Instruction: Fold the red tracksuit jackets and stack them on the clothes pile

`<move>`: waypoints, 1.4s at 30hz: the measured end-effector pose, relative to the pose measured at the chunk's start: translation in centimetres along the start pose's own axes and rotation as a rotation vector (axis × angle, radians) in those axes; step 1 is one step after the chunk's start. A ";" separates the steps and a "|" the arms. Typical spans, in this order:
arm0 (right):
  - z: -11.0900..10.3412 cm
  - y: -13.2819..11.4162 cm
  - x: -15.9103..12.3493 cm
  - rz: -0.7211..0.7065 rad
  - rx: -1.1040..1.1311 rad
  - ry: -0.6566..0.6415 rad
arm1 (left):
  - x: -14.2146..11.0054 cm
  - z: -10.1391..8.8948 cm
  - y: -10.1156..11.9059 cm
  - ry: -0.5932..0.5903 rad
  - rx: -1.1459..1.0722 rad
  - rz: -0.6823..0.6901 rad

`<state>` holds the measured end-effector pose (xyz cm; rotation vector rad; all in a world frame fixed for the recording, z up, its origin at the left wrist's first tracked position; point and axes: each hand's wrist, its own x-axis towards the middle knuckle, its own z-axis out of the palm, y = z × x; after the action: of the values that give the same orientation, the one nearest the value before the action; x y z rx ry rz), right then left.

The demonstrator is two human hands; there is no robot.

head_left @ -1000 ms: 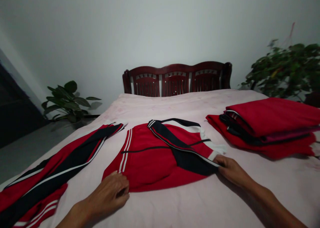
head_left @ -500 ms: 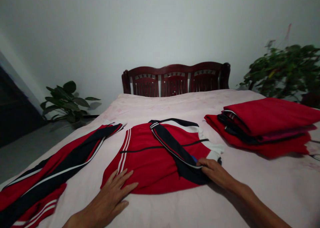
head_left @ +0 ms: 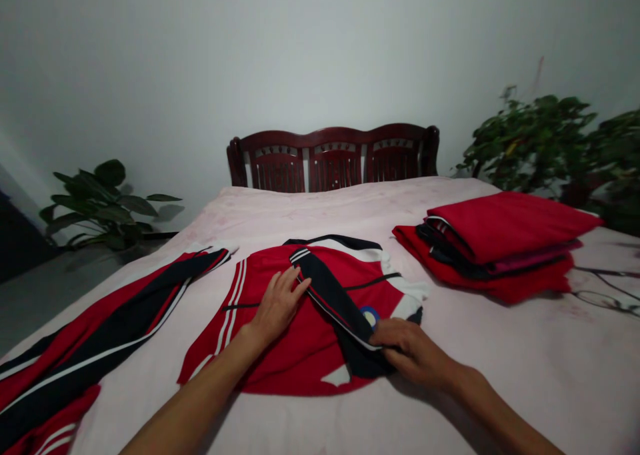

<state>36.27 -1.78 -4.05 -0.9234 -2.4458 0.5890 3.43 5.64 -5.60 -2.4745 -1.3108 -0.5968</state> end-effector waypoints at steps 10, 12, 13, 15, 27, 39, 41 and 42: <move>-0.3 0.5 -1.6 0.158 -0.082 0.030 | 2.7 -1.3 -1.9 0.056 -0.228 -0.053; -0.6 1.6 -1.8 0.255 -0.187 0.084 | 2.2 -4.7 -3.0 0.102 -0.300 -0.157; -0.8 2.2 -1.9 0.306 -0.221 0.113 | 1.8 -6.5 -3.5 0.088 -0.345 -0.210; -1.2 3.6 -2.0 0.376 -0.209 0.160 | 1.0 -10.0 -4.7 -0.025 -0.459 -0.310; -1.9 8.1 0.9 0.587 -0.338 0.319 | -6.5 -9.1 -10.9 -0.653 -0.875 -0.732; -0.6 7.3 0.4 0.732 -0.397 0.330 | -10.2 -9.6 -10.8 -0.121 -1.184 -1.099; -0.4 7.3 0.5 0.751 -0.428 0.325 | -10.4 -8.7 -10.4 0.012 -1.198 -1.123; -0.3 7.3 0.5 0.737 -0.454 0.325 | -10.5 -8.3 -10.2 0.051 -1.213 -1.127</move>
<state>39.73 3.60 -7.60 -1.9616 -1.9258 0.0719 -12.20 0.18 -2.82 -1.9489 -2.8696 -2.1856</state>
